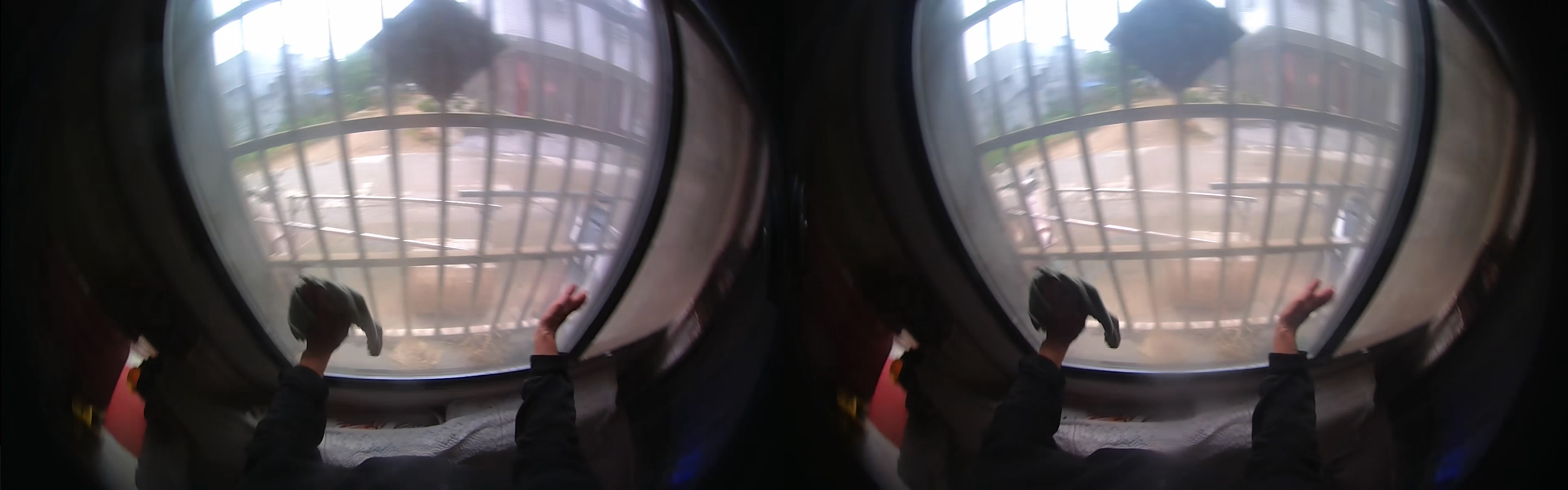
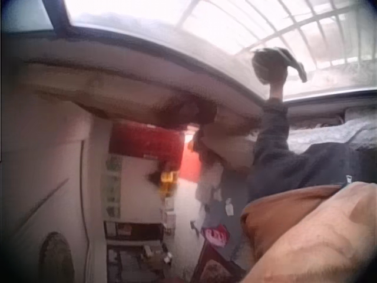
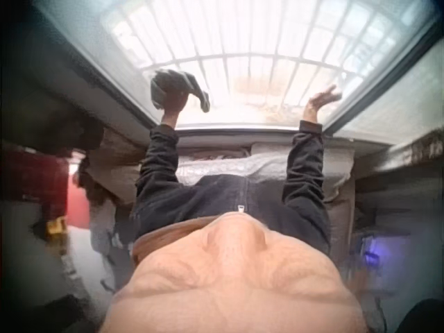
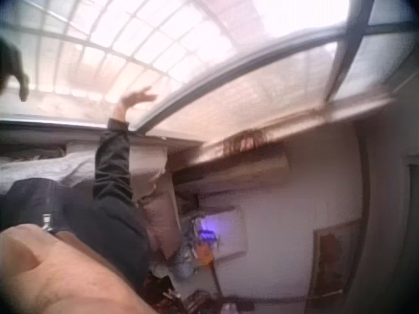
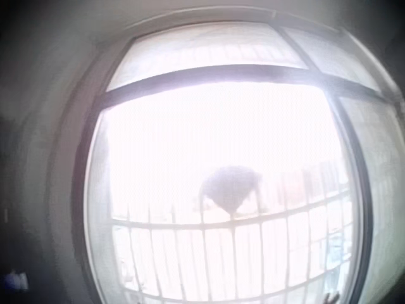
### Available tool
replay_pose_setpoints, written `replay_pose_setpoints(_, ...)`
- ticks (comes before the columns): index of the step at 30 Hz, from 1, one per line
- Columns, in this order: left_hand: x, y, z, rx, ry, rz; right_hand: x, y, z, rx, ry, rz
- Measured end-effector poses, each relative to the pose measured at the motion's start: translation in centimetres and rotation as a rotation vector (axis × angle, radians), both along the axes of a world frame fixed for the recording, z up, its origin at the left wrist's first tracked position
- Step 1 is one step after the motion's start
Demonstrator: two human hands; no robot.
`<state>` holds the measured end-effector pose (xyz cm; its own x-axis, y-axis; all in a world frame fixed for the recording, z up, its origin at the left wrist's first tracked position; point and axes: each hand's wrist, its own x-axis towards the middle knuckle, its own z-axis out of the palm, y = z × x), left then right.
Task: The person washes a cloth under running water in a sink, then carries a red basin into a living room. They wring the cloth and wipe a large window with metal bars using the damp cloth.
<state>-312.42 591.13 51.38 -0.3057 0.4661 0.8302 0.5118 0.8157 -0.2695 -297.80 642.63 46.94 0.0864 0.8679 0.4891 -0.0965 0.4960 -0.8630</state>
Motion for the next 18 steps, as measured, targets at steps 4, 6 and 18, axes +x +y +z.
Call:
replay_pose_setpoints(4, -5.0, -6.1, 5.3, 0.957, -0.033, -0.189, -2.3, -0.8, 2.5, -0.179, -0.084, -0.338)
replay_pose_setpoints(6, -4.9, -5.5, 9.3, 0.974, 0.058, -0.13, -2.6, -1.3, 3.2, -0.168, -0.084, -0.411)
replay_pose_setpoints(18, -4.0, -5.1, 31.5, 0.555, 0.247, -0.261, -1.9, -1.0, 3.3, -0.103, -0.09, -0.452)
